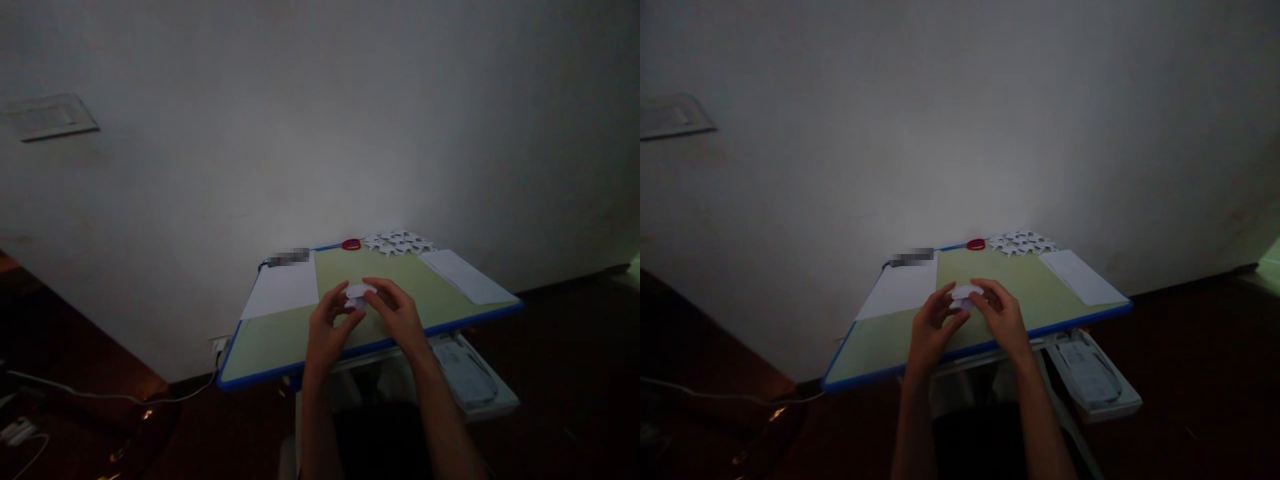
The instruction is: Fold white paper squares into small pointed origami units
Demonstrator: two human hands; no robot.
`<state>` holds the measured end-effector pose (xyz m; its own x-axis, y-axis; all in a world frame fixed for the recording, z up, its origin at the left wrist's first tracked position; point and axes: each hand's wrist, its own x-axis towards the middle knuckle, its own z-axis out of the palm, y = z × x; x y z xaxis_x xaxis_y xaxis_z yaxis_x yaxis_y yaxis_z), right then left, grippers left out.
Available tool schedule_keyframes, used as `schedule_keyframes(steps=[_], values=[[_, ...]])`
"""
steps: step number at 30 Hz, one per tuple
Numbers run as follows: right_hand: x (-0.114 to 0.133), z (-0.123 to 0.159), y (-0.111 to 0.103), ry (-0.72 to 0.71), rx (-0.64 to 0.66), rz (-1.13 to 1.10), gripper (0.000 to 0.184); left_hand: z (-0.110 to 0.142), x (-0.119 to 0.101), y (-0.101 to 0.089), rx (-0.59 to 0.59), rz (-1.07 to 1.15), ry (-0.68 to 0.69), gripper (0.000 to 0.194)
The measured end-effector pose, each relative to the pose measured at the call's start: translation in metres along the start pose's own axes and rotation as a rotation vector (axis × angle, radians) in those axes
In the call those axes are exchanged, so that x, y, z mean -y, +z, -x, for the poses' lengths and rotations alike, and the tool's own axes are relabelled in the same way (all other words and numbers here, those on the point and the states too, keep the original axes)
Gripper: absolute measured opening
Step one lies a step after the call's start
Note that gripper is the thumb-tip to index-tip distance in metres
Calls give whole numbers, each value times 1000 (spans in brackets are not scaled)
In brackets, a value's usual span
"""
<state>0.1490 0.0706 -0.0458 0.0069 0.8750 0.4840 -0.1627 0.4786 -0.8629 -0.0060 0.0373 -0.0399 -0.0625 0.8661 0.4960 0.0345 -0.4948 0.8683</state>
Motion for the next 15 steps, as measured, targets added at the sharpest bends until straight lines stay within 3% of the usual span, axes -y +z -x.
schedule_keyframes(steps=[3, 9, 15], values=[[2, 1, -1, -7, 23, 3, 30, 0, 0, -1, -27, -35, -5, 46], [1, 4, -3, -27, 179, -64, 38, 0, -2, -1, -46, -14, -3, 40], [5, 1, -1, -97, 125, 30, 22, -1, 0, -2, -72, -55, 26, 29]])
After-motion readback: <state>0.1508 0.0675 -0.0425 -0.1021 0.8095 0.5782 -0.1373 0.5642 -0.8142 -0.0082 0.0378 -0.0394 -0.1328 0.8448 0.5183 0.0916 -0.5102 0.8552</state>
